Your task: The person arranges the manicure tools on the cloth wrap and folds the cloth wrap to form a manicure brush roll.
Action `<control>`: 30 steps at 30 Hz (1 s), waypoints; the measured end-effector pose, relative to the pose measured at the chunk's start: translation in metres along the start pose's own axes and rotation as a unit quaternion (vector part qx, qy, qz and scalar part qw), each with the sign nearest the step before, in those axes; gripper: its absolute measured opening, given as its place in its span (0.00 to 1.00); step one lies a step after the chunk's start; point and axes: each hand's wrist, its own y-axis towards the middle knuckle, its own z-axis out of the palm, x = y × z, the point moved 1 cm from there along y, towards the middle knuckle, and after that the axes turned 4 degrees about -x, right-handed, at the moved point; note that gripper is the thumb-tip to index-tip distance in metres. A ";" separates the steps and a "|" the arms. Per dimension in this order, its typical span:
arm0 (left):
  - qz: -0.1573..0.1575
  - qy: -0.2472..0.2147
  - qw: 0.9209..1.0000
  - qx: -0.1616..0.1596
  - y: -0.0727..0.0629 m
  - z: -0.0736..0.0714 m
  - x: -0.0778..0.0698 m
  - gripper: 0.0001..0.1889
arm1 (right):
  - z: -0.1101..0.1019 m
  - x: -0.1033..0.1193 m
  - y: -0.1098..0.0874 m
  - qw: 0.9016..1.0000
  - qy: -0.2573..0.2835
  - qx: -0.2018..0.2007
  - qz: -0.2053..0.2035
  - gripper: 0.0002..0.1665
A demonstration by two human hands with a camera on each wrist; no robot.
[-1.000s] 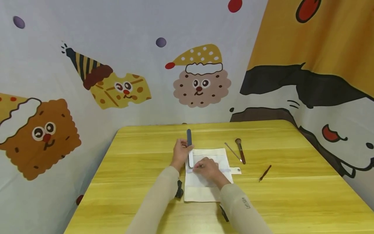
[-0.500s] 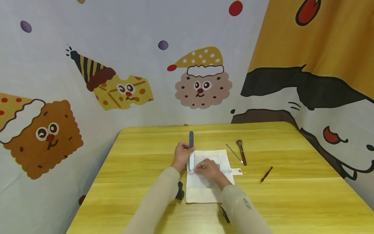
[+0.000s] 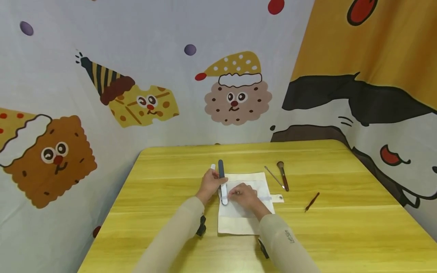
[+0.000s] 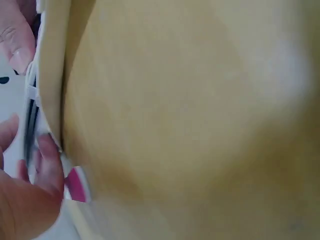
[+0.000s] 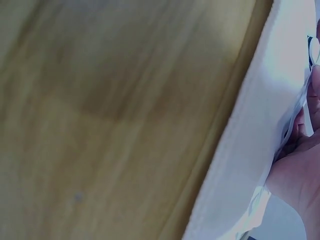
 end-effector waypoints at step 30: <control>0.039 0.118 0.985 0.120 0.057 -0.009 -0.009 0.21 | -0.002 0.003 -0.002 1.000 -0.014 0.000 -0.010 0.05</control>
